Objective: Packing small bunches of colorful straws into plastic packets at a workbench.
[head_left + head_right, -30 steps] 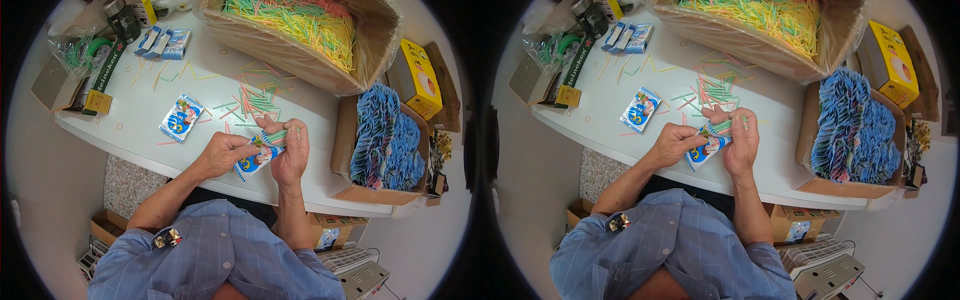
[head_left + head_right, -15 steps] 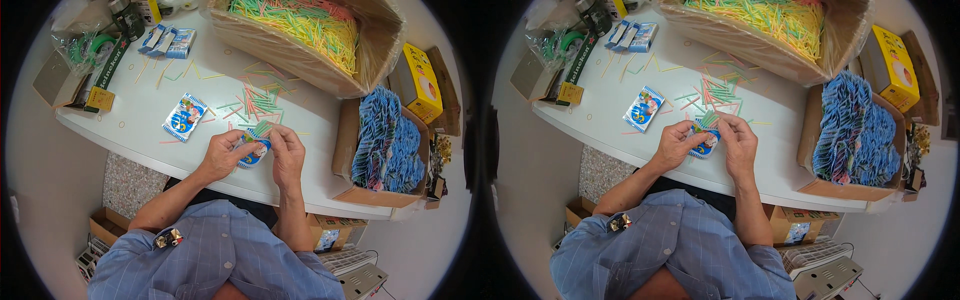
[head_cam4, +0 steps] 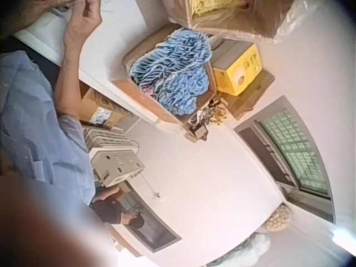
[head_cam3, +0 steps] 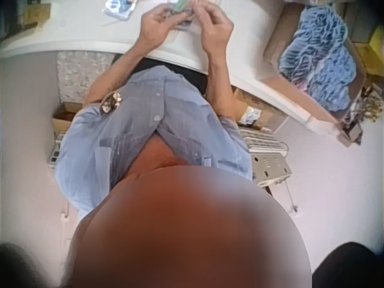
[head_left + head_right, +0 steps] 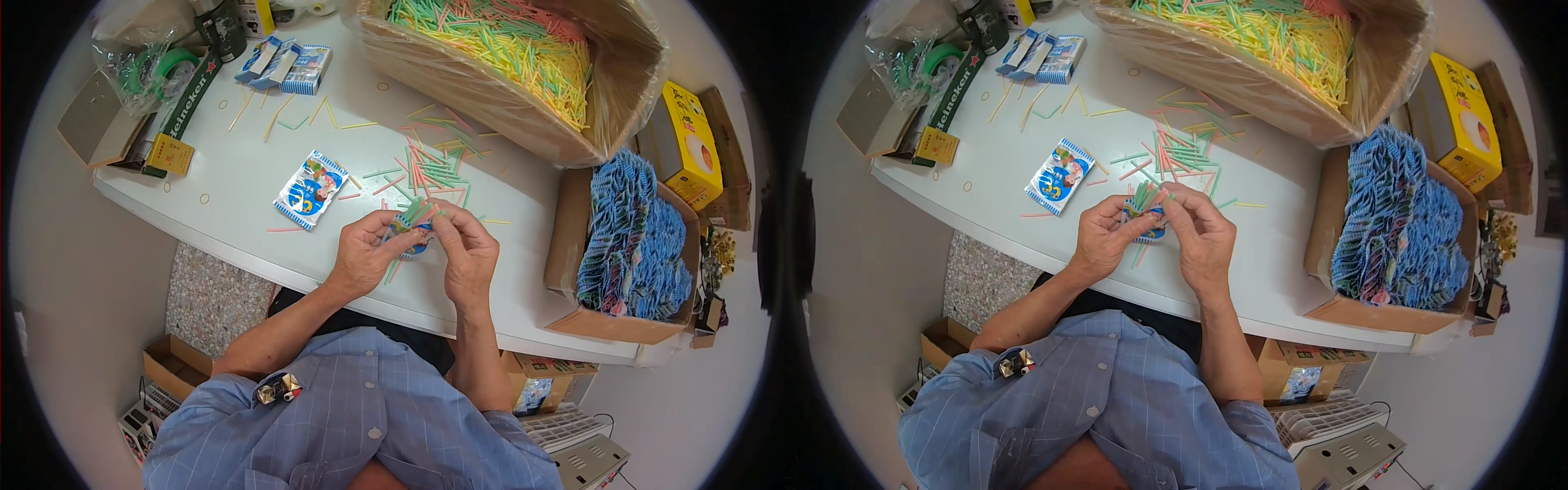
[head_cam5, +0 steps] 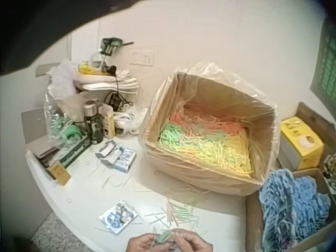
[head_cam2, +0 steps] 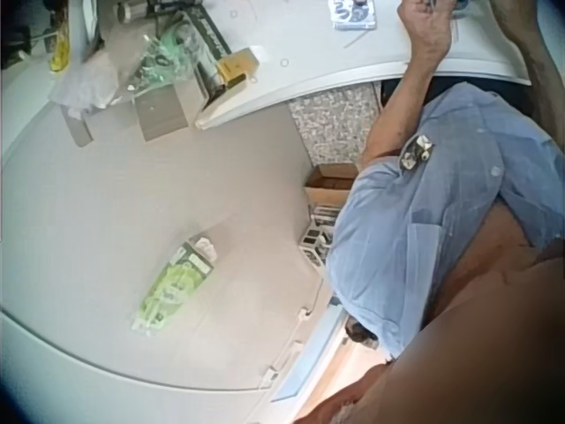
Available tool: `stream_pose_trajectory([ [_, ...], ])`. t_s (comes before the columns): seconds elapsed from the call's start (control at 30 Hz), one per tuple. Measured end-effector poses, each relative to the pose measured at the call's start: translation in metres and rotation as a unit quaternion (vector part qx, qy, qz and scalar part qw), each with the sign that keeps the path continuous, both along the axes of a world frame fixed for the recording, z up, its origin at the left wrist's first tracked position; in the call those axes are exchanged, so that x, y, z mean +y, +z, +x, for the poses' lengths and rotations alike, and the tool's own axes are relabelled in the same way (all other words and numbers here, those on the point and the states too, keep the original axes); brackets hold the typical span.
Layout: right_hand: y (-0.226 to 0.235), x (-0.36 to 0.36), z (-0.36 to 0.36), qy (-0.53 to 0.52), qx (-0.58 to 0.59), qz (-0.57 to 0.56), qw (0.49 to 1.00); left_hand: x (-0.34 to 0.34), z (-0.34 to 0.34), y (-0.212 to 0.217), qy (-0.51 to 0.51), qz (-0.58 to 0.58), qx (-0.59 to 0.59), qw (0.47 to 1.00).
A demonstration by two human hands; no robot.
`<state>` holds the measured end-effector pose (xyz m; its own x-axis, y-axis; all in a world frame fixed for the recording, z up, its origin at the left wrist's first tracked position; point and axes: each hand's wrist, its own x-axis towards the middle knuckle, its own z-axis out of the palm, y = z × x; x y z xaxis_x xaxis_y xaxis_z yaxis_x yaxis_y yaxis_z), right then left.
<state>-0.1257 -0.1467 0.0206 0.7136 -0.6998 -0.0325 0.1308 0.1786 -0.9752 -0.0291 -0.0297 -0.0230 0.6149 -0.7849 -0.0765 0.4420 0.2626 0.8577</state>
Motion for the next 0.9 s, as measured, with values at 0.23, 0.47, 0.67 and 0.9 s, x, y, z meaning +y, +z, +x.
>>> stream_pose_trajectory([
  [0.23, -0.003, 0.000, 0.000, 0.019, -0.056, -0.098, 0.993, 0.006, 0.005, -0.004, -0.021, -0.010, -0.017, 1.000],
  [0.47, 0.009, -0.018, 0.011, -0.056, -0.158, -0.070, 0.983, 0.008, 0.005, -0.003, -0.027, -0.019, -0.029, 0.999],
  [0.67, 0.020, -0.052, 0.016, -0.049, 0.175, -0.327, 0.927, 0.011, 0.011, 0.000, -0.011, -0.021, -0.004, 1.000],
  [0.9, 0.023, -0.015, -0.008, 0.112, 0.085, -0.256, 0.956, 0.006, 0.012, -0.001, -0.021, -0.024, 0.034, 0.999],
])
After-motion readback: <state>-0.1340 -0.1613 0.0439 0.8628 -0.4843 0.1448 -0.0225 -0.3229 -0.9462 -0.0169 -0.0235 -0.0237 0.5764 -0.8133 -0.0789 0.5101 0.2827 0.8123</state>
